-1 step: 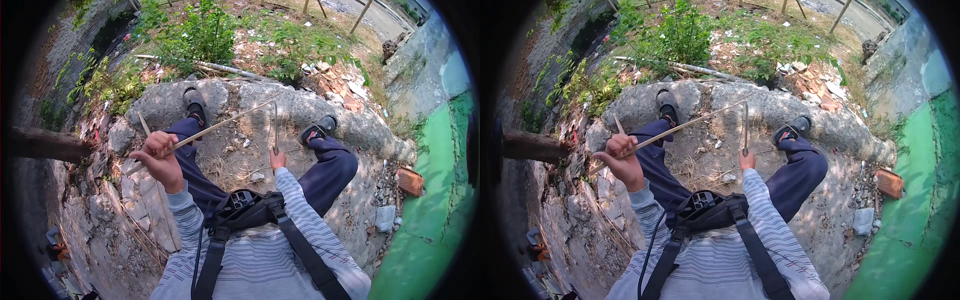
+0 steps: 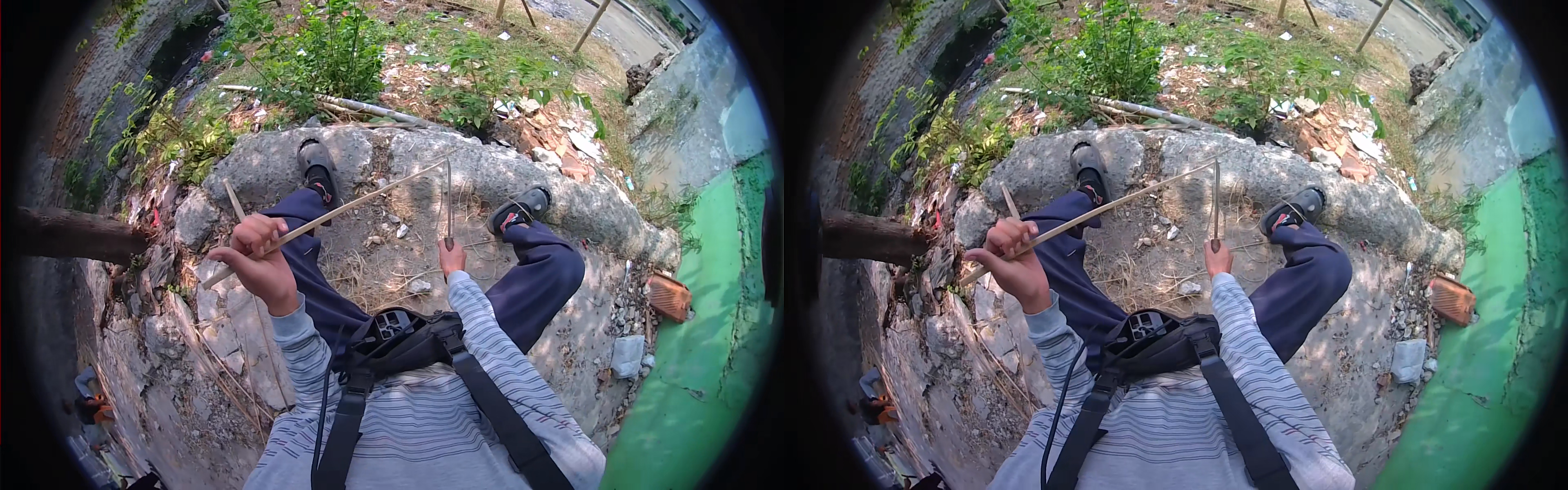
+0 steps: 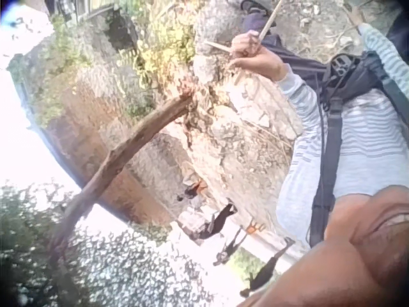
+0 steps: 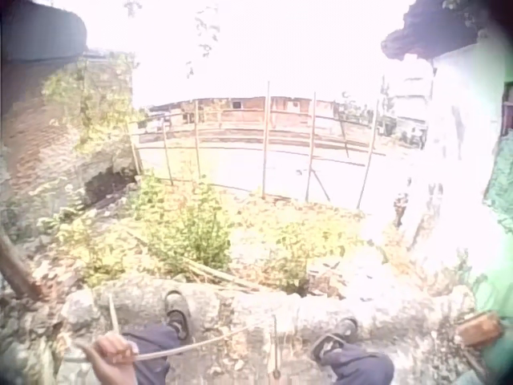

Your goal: The person smooths and shaves a thin bamboo stick using a machete.

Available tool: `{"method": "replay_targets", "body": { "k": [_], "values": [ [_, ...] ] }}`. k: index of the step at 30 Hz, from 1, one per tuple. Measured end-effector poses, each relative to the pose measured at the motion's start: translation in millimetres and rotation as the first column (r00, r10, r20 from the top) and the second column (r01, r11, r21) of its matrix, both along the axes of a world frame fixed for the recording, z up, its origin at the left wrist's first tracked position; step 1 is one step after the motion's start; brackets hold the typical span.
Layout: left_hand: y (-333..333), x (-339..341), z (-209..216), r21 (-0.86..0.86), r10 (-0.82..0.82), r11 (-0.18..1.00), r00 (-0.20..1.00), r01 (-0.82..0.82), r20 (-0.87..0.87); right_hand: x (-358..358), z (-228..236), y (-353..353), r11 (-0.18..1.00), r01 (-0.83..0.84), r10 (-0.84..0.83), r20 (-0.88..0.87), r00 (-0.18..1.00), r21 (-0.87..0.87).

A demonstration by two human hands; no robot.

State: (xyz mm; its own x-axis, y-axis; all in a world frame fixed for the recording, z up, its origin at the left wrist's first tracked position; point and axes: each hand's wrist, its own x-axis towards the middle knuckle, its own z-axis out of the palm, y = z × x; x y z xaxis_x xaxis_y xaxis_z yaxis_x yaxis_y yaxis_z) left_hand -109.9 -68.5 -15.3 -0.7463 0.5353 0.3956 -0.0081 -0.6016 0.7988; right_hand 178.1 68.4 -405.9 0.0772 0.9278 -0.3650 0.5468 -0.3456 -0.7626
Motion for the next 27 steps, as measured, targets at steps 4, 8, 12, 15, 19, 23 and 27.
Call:
{"method": "replay_targets", "body": {
  "k": [4,8,12,15,19,23,27],
  "values": [
    [8.1,-2.7,-6.4,0.031,0.067,0.997,0.997,-0.068,0.031,-14.0,9.5,7.4,0.984,-0.072,0.084,-0.067,0.994,0.163],
    [15.8,3.4,-8.6,0.058,0.015,0.998,0.983,-0.026,0.184,-32.7,10.6,19.9,0.944,-0.155,0.162,0.003,0.987,0.292],
    [12.5,1.2,-13.4,0.185,-0.096,0.981,0.967,0.052,0.234,-61.6,53.6,17.0,0.945,-0.18,0.247,-0.231,0.941,0.274],
    [17.9,0.1,-14.3,0.207,-0.158,0.972,0.961,0.111,0.226,-72.4,74.3,17.2,0.933,-0.237,0.314,-0.289,0.904,0.272],
    [20.5,-5.9,-14.2,0.193,-0.184,0.969,0.969,0.151,0.165,-80.5,122.5,5.2,0.899,-0.341,0.41,-0.248,0.878,0.275],
    [25.7,-7.6,-9.7,0.199,-0.26,0.951,0.96,0.237,0.102,-83.1,147.2,-1.9,0.882,-0.342,0.448,-0.352,0.822,0.325],
    [29.9,4.8,-0.8,0.205,-0.443,0.863,0.887,0.461,-0.13,-80.5,169.8,-2.0,0.854,-0.381,0.494,-0.323,0.807,0.354]
  ]
}}
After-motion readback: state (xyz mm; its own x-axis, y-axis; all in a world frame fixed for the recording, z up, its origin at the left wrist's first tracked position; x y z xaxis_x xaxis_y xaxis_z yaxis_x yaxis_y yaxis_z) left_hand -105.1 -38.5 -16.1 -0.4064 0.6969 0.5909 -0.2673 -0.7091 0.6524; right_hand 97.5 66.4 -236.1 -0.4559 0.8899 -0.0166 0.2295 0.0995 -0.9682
